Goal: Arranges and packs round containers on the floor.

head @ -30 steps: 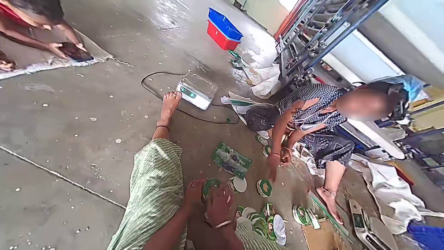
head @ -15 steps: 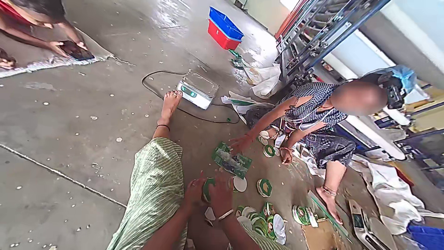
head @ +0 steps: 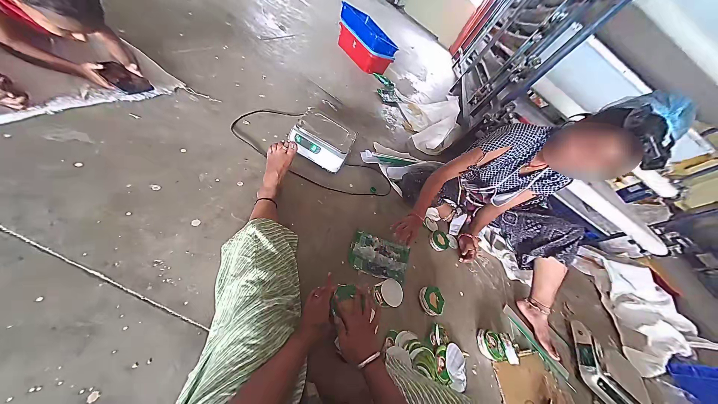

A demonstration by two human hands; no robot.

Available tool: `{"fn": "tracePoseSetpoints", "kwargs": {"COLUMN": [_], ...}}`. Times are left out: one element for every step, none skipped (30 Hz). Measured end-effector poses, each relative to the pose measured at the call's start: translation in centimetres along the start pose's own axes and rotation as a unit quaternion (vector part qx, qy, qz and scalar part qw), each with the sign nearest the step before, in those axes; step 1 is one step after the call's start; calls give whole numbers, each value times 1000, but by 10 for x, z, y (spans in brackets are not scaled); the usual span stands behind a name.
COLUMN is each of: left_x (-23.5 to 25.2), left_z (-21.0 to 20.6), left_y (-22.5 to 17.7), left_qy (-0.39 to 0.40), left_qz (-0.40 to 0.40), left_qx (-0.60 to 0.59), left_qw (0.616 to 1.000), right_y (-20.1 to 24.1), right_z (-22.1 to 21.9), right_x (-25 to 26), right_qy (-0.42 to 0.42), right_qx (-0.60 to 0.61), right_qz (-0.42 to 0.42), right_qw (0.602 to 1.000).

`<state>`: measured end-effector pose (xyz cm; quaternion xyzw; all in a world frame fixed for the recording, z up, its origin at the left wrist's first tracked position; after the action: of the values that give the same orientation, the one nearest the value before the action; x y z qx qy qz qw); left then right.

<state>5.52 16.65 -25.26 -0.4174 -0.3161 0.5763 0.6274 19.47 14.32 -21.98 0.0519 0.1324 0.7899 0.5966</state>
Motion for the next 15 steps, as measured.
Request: {"fn": "tracePoseSetpoints", "kwargs": {"left_x": [-1, -1, -1, -1, -1, -1, -1, -1, -1, -2, -3, -3, -2, -1, -2], "left_z": [0, 0, 0, 0, -1, -1, -2, -3, -4, -5, -5, -5, -5, -6, -6], "left_y": [0, 1, 2, 3, 4, 4, 5, 6, 6, 7, 7, 8, 9, 9, 9], "left_qy": [-2, -3, -9, -18, -22, -23, -30, -35, -36, -37, -38, -42, -45, -47, -45], "left_qz": [-3, -8, -16, -26, -30, -32, -39, -45, -47, -49, -50, -53, -54, -55, -55], "left_qx": [-3, -3, -7, -5, -3, -4, -6, -9, -9, -7, -4, -1, 0, -1, -2], "left_qw": [1000, 1000, 1000, 999, 999, 999, 999, 998, 998, 998, 998, 998, 998, 997, 997], "right_y": [-3, -8, -14, -22, -31, -40, -49, -58, -64, -69, -69, -66, -61, -52, -43], "right_z": [-2, -3, -1, 0, 3, 8, 14, 17, 20, 20, 18, 14, 12, 11, 12], "right_x": [-6, -12, -20, -28, -37, -43, -46, -46, -41, -35, -28, -21, -16, -16, -21], "right_qy": [-17, -28, -39, -51, -57, -56, -57, -67, -78, -94, -110, -126, -134, -130, -118], "right_qx": [-26, -47, -66, -84, -99, -103, -103, -110, -111, -117, -115, -109, -104, -94, -82], "right_qz": [32, 56, 75, 92, 103, 104, 101, 96, 87, 81, 77, 72, 61, 42, 20], "right_qw": [999, 997, 994, 991, 988, 988, 988, 987, 987, 985, 984, 983, 984, 986, 989]}}
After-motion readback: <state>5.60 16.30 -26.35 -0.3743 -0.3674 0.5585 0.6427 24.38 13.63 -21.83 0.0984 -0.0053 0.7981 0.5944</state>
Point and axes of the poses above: each hand's wrist, its own x-axis towards the middle knuckle, its own z-axis out of the back of the hand, y = z × x, the point moved 1 cm from there along x, towards the middle knuckle, and after that the axes turned 2 degrees about -y, right-handed, at the moved point
